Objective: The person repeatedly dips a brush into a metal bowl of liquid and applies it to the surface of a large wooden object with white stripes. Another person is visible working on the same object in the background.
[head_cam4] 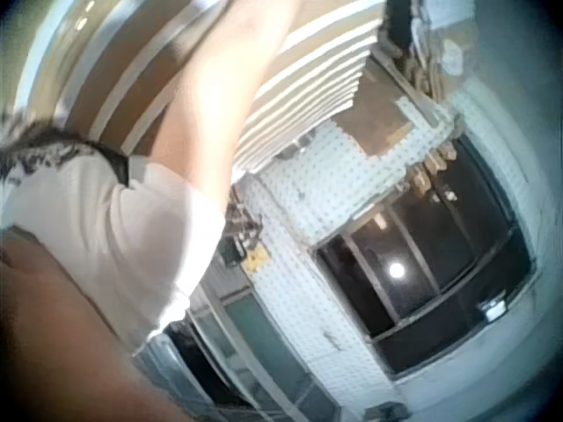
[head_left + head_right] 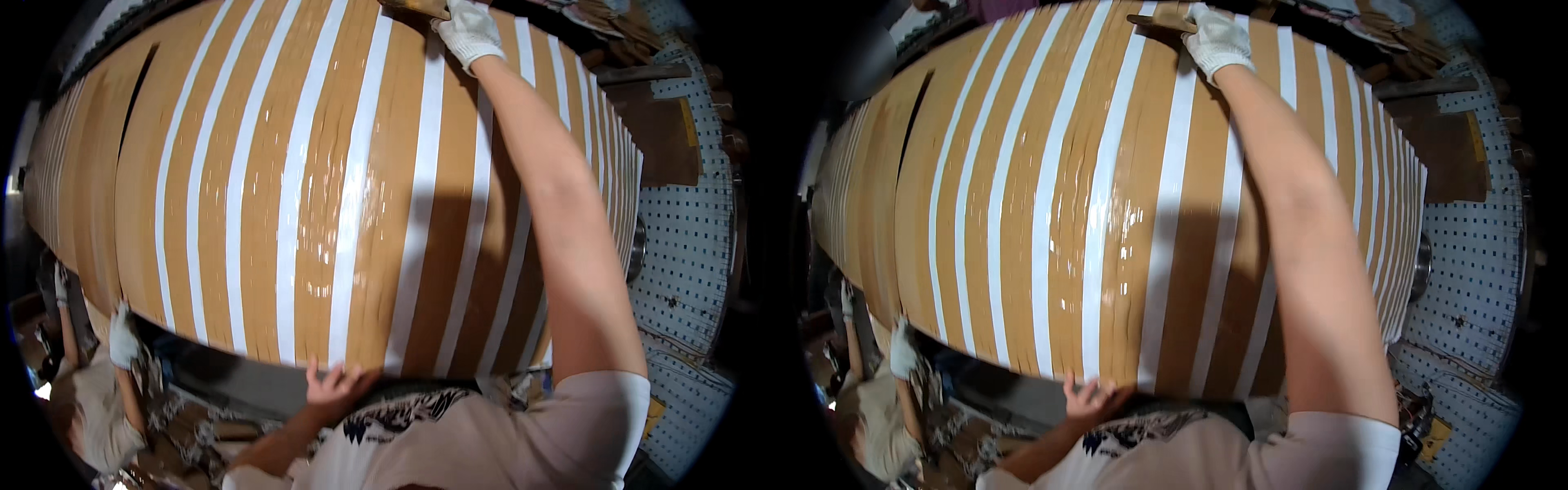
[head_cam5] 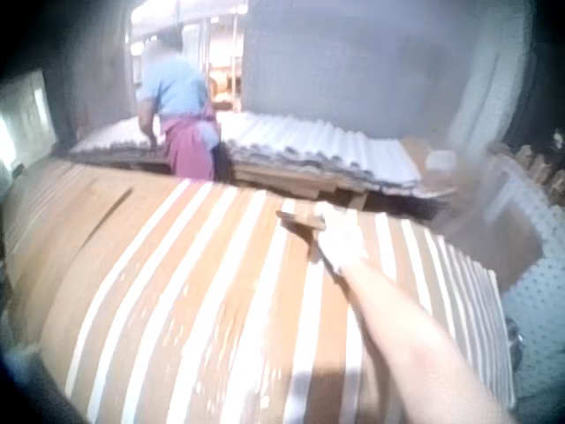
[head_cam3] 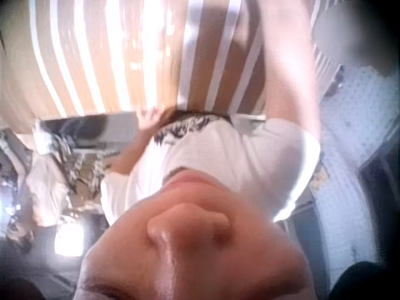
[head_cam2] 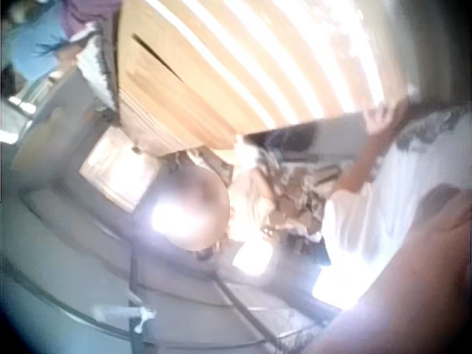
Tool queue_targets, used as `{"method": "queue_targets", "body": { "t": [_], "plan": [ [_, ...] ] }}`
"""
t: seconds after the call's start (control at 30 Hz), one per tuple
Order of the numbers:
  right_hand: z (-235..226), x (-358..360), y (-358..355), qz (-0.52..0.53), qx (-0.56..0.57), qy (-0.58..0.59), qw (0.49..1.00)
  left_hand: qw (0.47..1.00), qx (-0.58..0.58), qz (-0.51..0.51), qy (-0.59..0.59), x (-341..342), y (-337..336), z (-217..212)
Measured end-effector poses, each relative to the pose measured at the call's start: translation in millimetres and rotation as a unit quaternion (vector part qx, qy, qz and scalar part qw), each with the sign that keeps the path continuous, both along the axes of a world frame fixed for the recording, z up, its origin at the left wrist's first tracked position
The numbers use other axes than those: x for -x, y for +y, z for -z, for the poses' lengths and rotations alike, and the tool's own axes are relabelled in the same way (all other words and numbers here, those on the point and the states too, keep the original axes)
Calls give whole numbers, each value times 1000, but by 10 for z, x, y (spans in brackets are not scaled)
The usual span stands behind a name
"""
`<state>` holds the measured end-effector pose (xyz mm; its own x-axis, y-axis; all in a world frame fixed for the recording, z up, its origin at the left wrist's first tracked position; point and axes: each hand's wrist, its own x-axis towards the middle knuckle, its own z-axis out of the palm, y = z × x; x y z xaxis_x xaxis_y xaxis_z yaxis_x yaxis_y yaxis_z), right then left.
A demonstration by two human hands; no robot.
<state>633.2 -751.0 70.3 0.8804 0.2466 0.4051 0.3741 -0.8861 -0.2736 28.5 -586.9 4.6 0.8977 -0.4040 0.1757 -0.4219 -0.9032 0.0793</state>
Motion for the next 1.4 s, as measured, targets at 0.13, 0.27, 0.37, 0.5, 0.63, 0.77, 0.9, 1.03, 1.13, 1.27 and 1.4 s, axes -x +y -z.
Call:
{"method": "queue_targets", "body": {
  "t": [0.13,0.27,0.37,0.5,0.63,0.77,0.9,1.03,1.13,1.27,1.4],
  "plan": [
    [42,1177,-488,-201,11,-27,979,998,23,39,42,-158,8,-61],
    [-97,3030,-522,-315,56,8,947,994,52,7,97,-25,-27,-113],
    [-482,4125,-516,-305,154,277,898,991,71,-10,116,14,-34,-149],
    [-420,4423,-726,-363,-93,222,900,986,93,-24,133,12,-67,-324],
    [-416,3902,-397,-257,-65,124,956,978,169,60,103,124,-67,-379],
    [-179,3770,-172,-170,-38,40,984,935,293,-196,-41,69,42,-326],
    [-106,4619,-138,-275,-2,41,960,932,223,-281,-44,167,237,-136],
    [-255,5046,-439,-334,-40,176,925,942,197,-268,-39,155,229,-152],
    [-340,4654,-660,-326,-92,168,926,951,149,-268,-37,147,194,-208],
    [-278,3970,-993,-95,29,46,994,961,76,-264,-10,45,64,-303],
    [1,4668,-1176,-193,-53,76,977,963,13,-270,18,6,81,-312]
  ]
}}
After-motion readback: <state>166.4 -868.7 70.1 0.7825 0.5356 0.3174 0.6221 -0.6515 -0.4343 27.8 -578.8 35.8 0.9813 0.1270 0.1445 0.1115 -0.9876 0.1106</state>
